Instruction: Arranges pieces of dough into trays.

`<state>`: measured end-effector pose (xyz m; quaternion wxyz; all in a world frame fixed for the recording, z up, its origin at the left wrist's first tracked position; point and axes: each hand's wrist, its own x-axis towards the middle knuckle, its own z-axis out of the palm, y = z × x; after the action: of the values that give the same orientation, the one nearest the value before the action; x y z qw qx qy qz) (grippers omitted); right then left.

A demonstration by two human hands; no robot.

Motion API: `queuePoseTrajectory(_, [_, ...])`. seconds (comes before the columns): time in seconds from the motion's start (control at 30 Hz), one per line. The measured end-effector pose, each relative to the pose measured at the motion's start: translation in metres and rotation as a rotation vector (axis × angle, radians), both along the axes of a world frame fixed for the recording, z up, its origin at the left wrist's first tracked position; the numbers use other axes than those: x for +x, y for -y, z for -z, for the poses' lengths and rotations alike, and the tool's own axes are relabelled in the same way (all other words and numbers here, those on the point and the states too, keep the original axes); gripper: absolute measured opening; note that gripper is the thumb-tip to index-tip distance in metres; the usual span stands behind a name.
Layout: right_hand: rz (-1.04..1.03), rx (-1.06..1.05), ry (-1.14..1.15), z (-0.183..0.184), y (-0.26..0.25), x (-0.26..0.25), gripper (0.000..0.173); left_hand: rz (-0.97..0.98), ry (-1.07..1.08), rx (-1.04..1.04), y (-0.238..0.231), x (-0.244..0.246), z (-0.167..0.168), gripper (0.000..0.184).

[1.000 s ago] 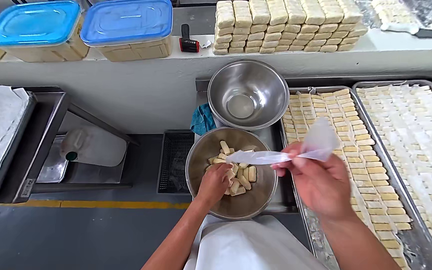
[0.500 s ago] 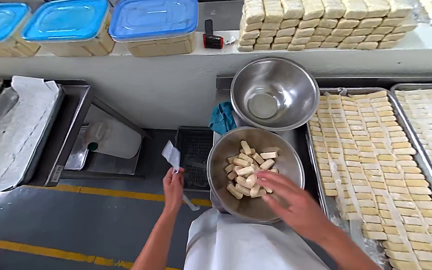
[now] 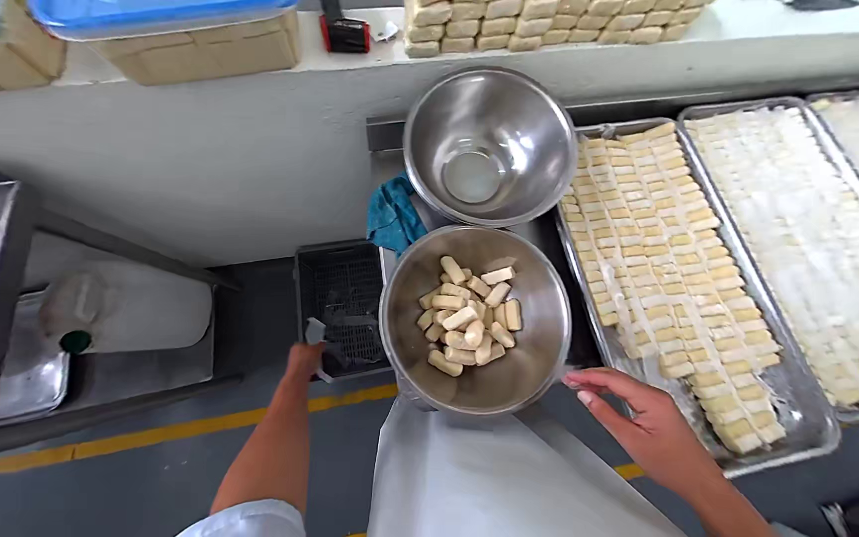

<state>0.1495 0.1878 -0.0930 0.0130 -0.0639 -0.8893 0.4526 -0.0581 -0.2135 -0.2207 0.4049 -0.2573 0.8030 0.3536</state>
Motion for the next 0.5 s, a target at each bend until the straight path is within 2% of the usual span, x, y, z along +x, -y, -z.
queuePoseTrajectory(0.03, [0.027, 0.004, 0.016, -0.001, -0.004, 0.006, 0.028, -0.101, -0.192, -0.054, 0.027, -0.005, 0.06, 0.055])
queuePoseTrajectory(0.07, [0.053, 0.005, 0.037, -0.002, -0.007, 0.011, 0.028, -0.145, -0.252, -0.053, 0.049, -0.018, 0.093, 0.059])
queuePoseTrajectory(0.13, [0.091, 0.008, 0.074, -0.002, -0.015, 0.02, 0.028, -0.197, -0.264, 0.002, 0.067, -0.043, 0.097, 0.064])
queuePoseTrajectory(0.23, [0.135, 0.132, 0.189, 0.003, -0.045, 0.037, 0.027, -0.302, -0.46, 0.197, 0.069, -0.055, 0.071, 0.06])
queuePoseTrajectory(0.3, [0.234, 0.21, 0.308, 0.012, -0.076, 0.051, 0.026, -0.367, -0.576, 0.295, 0.055, -0.052, 0.027, 0.05])
queuePoseTrajectory(0.43, [0.564, 0.196, 0.482, 0.05, -0.16, 0.084, 0.026, -0.451, -0.798, 0.417, -0.008, -0.033, -0.057, 0.037])
queuePoseTrajectory(0.5, [0.66, 0.137, 0.571, 0.073, -0.186, 0.095, 0.031, -0.402, -0.887, 0.468, -0.054, -0.021, -0.087, 0.029])
